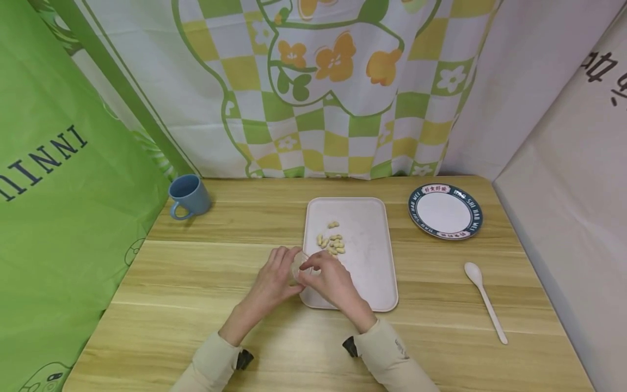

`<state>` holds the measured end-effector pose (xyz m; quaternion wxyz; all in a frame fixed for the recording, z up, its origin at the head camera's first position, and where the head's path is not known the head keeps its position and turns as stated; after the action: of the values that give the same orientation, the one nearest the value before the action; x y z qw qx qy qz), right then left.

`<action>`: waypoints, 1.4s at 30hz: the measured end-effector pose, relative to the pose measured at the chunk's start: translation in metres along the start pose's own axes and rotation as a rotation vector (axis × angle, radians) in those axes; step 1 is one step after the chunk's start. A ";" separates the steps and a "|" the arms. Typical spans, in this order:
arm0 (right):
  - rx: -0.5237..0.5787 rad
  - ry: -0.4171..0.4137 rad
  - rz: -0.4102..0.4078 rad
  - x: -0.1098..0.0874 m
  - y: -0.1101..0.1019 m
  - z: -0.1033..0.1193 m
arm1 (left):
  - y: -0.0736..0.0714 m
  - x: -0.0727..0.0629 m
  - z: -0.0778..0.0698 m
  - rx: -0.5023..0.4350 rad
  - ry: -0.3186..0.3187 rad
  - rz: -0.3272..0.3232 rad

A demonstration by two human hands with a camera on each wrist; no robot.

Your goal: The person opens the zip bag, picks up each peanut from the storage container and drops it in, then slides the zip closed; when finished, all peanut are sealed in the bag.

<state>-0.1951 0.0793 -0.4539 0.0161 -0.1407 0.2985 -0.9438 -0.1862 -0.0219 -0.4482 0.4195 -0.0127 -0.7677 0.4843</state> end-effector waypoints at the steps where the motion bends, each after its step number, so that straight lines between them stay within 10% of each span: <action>1: 0.002 -0.025 -0.004 0.000 0.000 0.002 | 0.000 0.000 0.000 -0.004 -0.005 0.005; 19: 0.119 0.129 0.032 0.002 0.004 -0.006 | -0.002 0.000 -0.001 0.046 0.010 -0.031; 42: 0.081 0.119 0.028 0.002 0.008 -0.007 | 0.004 -0.005 -0.002 -0.071 0.020 -0.048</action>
<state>-0.1994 0.0764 -0.4629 0.0171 -0.0796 0.2622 -0.9616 -0.1837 -0.0202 -0.4541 0.4379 -0.0140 -0.7802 0.4464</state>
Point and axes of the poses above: each hand's wrist, its own x-axis towards the middle knuckle, its own y-axis out of the palm, z = x × y, the point moved 9 cm from there along x, towards the middle knuckle, and after that the axes turned 13 degrees about -z, right-handed, at the moved point
